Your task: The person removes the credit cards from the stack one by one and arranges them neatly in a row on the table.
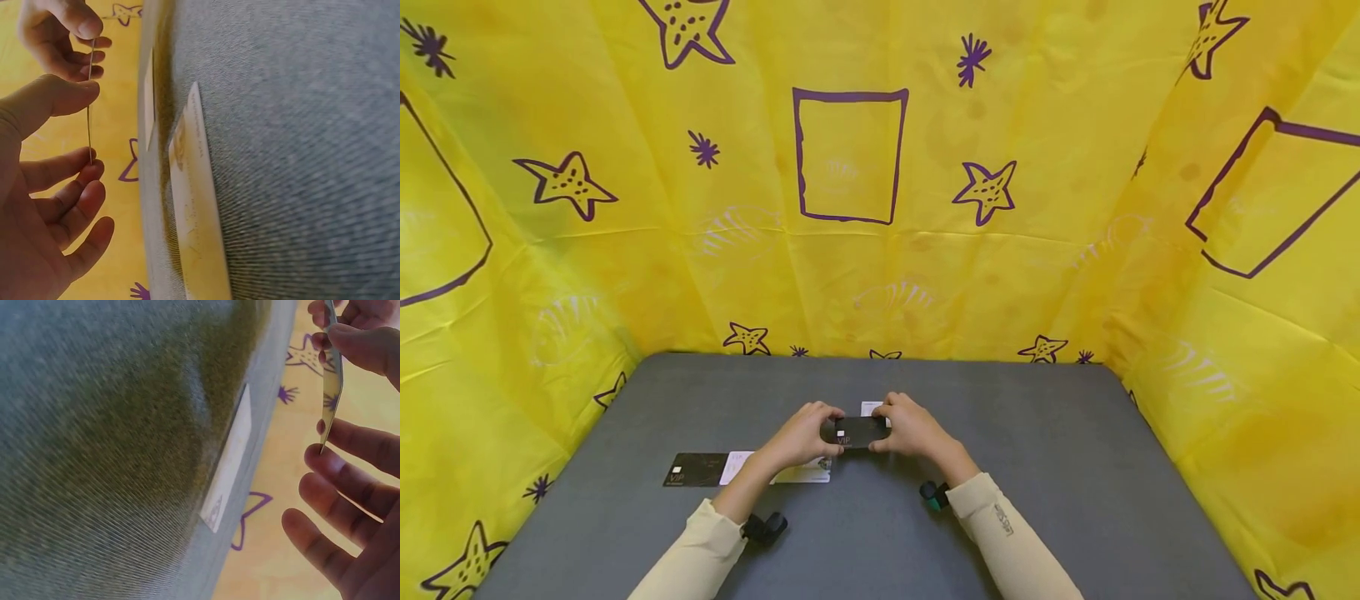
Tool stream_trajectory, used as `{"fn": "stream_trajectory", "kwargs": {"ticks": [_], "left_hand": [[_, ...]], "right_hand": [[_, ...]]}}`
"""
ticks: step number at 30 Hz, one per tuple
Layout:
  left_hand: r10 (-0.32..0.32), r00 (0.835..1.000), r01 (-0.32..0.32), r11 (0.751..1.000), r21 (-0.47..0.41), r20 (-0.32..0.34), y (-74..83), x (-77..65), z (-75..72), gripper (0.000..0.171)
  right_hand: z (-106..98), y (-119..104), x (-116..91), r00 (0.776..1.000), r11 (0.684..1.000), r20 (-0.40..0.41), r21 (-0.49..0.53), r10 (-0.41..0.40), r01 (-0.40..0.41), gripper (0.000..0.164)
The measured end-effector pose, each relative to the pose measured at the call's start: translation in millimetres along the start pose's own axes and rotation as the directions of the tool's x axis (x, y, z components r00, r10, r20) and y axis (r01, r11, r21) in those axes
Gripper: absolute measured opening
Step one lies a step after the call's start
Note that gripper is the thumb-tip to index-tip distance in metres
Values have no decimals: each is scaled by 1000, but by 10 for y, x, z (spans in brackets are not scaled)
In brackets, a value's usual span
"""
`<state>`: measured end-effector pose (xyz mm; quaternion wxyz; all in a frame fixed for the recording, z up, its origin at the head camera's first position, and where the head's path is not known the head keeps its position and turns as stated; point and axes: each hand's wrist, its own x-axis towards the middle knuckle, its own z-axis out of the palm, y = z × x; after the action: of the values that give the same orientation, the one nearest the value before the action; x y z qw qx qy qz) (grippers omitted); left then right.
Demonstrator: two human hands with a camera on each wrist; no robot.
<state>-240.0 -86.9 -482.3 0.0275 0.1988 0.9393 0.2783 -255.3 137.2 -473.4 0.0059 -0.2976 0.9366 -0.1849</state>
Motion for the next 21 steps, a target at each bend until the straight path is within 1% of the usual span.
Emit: {"fn": "stream_trajectory", "kwargs": {"ticks": [9, 16, 21], "left_hand": [[47, 999, -47, 998, 38, 6, -8, -62, 44, 50], [88, 995, -92, 993, 79, 54, -10, -111, 55, 49], [85, 993, -91, 993, 72, 78, -23, -131, 65, 49]], "right_hand": [[65, -26, -70, 1000, 1000, -6, 5, -14, 14, 46], [119, -35, -100, 999, 999, 17, -25, -37, 38, 45], [167, -36, -111, 999, 999, 29, -33, -29, 30, 45]]}}
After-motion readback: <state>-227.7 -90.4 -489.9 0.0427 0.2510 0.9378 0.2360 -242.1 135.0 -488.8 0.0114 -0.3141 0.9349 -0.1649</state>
